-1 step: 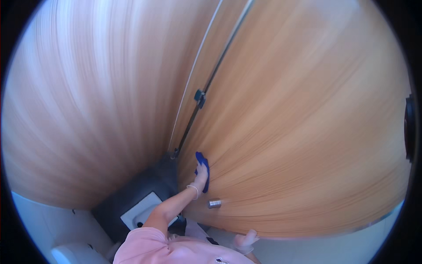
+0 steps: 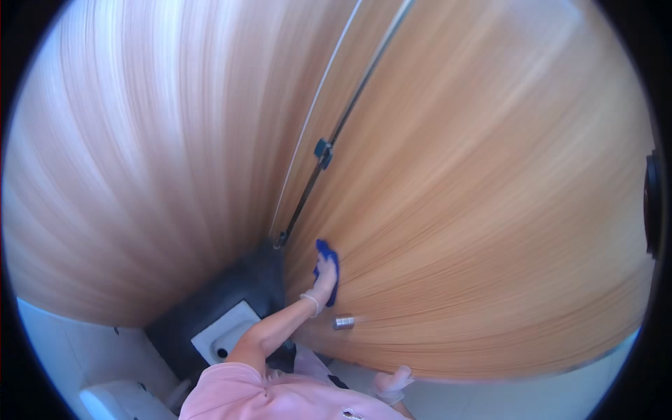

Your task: The person wipes the exterior surfaces of toilet tanks and the wood-paneled stall doors and walls using a blue cloth, rinsing and wringing the cloth in a red bucket of water at a sink between cleaning the different surfaces.

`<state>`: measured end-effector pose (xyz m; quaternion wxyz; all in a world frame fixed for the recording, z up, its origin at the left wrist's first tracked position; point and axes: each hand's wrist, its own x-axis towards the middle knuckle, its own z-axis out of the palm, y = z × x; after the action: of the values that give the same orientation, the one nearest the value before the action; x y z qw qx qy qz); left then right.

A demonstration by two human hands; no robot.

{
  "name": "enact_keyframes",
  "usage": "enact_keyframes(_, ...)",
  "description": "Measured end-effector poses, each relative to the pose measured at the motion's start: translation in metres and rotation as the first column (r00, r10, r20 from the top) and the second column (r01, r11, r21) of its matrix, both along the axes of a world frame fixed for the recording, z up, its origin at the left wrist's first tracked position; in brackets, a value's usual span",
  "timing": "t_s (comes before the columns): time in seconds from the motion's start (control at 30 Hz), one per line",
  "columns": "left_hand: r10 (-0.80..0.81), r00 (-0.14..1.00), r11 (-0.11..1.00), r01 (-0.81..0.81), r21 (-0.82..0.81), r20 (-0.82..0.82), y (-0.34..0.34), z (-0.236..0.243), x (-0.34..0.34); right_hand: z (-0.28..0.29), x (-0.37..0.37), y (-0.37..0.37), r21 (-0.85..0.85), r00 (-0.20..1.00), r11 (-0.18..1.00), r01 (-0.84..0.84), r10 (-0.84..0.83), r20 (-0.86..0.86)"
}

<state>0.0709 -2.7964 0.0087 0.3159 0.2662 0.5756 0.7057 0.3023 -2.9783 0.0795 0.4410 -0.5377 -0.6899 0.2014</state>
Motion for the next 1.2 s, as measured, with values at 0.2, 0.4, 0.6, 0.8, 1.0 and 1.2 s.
enact_keyframes(0.2, 0.168, 0.714, 0.832, 0.267, 0.486, -0.68, 0.029, 0.167, -0.037, 0.017, -0.027, 0.008, 0.012, 0.845, 0.991, -0.136, 0.122, -0.52)
enact_keyframes(0.4, 0.019, 0.981, 0.951, 0.042, 0.306, -0.193, 0.143, 0.116, -0.114, -0.042, 0.034, 0.004, -0.048, 0.737, 0.998, 0.052, -0.071, -0.673)
enact_keyframes(0.6, -0.045, 0.991, 0.989, 0.062, -0.133, 0.129, 0.021, -0.046, -0.025, -0.035, 0.043, 0.003, -0.102, 0.507, 0.979, -0.175, 0.001, -0.862)
enact_keyframes(0.8, -0.117, 0.981, 0.975, 0.143, -0.172, 0.152, -0.145, -0.122, 0.157, 0.006, 0.007, -0.003, -0.156, 0.667, 0.984, -0.09, -0.057, -0.743)
enact_keyframes(1.0, -0.348, 0.92, 0.934, 0.356, 0.015, -0.178, -0.186, -0.048, 0.146, 0.033, -0.027, 0.002, -0.173, 0.803, 0.968, -0.18, 0.044, -0.594)
enact_keyframes(1.2, -0.256, 0.967, 0.966, 0.255, -0.046, -0.015, -0.187, -0.024, 0.154, 0.033, -0.02, 0.005, -0.035, 0.797, 0.975, -0.22, 0.159, -0.583)
